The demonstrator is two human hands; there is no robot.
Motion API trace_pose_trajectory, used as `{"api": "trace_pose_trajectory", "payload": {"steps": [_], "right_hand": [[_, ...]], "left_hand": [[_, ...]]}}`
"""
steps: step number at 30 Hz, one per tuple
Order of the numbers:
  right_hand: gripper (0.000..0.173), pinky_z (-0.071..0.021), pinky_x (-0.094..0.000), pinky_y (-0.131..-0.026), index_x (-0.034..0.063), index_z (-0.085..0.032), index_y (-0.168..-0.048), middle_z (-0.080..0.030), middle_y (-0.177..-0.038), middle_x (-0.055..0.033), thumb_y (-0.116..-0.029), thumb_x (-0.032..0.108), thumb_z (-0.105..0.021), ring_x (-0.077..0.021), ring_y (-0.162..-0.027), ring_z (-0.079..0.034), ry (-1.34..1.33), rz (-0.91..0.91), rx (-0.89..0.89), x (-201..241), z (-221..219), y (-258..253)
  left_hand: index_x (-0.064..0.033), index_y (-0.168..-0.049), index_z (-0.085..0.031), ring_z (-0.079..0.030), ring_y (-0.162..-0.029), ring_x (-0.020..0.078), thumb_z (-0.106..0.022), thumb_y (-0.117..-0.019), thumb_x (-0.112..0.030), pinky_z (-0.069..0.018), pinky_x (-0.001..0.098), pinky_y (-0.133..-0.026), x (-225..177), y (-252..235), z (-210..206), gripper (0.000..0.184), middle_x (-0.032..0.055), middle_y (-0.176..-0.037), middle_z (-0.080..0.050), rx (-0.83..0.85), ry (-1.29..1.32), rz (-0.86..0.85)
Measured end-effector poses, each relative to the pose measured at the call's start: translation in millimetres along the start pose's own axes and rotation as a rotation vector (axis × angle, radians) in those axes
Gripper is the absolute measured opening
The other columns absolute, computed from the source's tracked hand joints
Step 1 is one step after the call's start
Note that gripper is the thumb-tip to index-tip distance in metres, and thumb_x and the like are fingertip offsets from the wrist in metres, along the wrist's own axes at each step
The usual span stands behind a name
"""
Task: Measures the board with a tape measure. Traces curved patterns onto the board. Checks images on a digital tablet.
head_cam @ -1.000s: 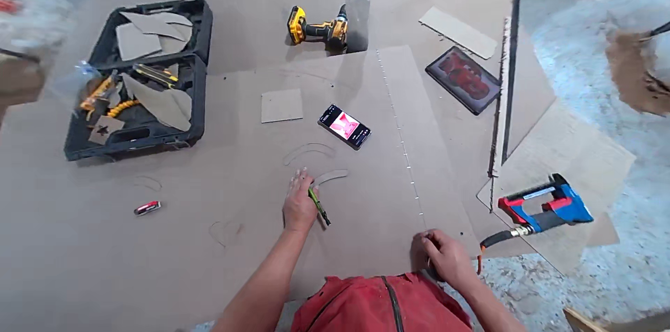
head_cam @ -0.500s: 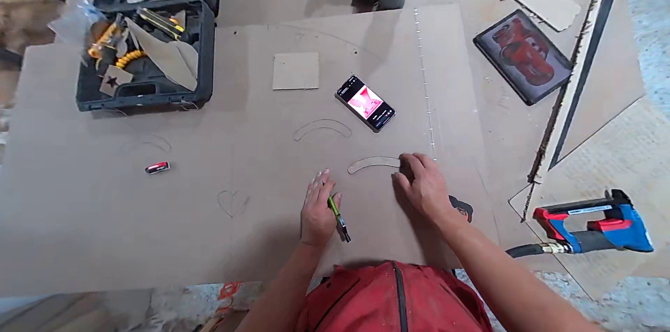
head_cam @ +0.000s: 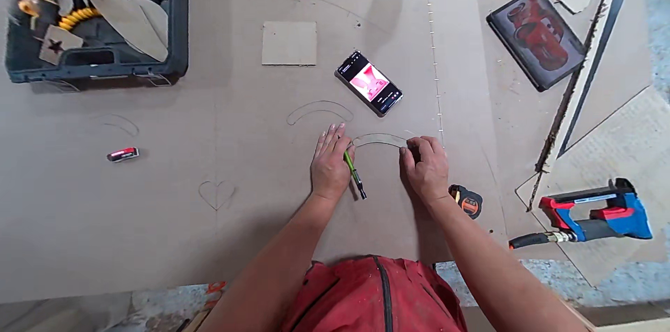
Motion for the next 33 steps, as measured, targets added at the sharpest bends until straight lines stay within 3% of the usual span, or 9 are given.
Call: {"api": "trace_pose_trajectory", "payload": {"steps": [6,10,15,22,33], "right_hand": [[0.026,-0.0555,-0.0415,-0.09,0.0122,-0.072,-0.111,-0.069,-0.113,-0.0089,-0.1002,0.034,-0.062,-0.024,-0.108,-0.066,-0.021,-0.03,-0.037,-2.9,-1.6,0.3],[0.026,-0.0554,-0.0421,-0.09,0.0132,-0.073,-0.112,-0.069,-0.112,-0.0088,-0.1003,0.033,-0.062,-0.0244,-0.107,-0.066,-0.03,-0.02,-0.041,-2.7,-2.3,-1.7],[0.026,-0.0551,-0.0431,-0.091,0.0131,-0.073,-0.112,-0.069,-0.113,-0.0091,-0.1004,0.034,-0.062,-0.025,-0.108,-0.066,-0.028,-0.015,-0.037,-3.3,-0.5,-2.6],[0.025,-0.0556,-0.042,-0.089,0.0149,-0.075,-0.112,-0.069,-0.111,-0.0088,-0.0999,0.034,-0.063,-0.0241,-0.105,-0.066,-0.042,-0.016,-0.035,-4.4,-1.4,-2.2],[0.024,-0.0554,-0.0425,-0.086,0.0177,-0.076,-0.112,-0.069,-0.11,-0.0083,-0.1002,0.034,-0.063,-0.0239,-0.103,-0.066,-0.047,-0.019,-0.039,-5.8,-3.7,-1.8]], "left_hand": [[-0.0055,-0.127,-0.068,-0.043,-0.148,0.0255,-0.056,-0.1048,-0.029,-0.031,0.0485,-0.125,-1.3,20.9,1.0,0.035,0.0106,-0.153,-0.053,0.035,0.002,-0.121],[-0.0108,-0.129,-0.068,-0.039,-0.15,0.0261,-0.051,-0.1058,-0.031,-0.0361,0.049,-0.121,-13.7,42.9,4.0,0.035,0.0038,-0.158,-0.049,0.115,-0.106,-0.25],[-0.0119,-0.133,-0.066,-0.037,-0.151,0.0246,-0.048,-0.1066,-0.033,-0.0344,0.0476,-0.121,-16.0,42.5,3.0,0.039,0.002,-0.16,-0.046,0.149,-0.133,-0.231],[-0.0124,-0.128,-0.068,-0.043,-0.148,0.0236,-0.05,-0.106,-0.034,-0.038,0.0462,-0.12,-10.9,42.1,-1.1,0.036,0.0026,-0.157,-0.05,0.108,-0.118,-0.234],[-0.0104,-0.129,-0.068,-0.041,-0.149,0.0248,-0.047,-0.1057,-0.035,-0.037,0.0473,-0.12,-11.0,43.0,-1.3,0.04,0.0033,-0.159,-0.048,0.14,-0.13,-0.226]]}}
Point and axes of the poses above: each hand's wrist, its own y-axis away from the middle knuckle, its own z-axis out of the back of the hand, x = y × z, the point moved 1 cm from there along -y, towards the middle knuckle
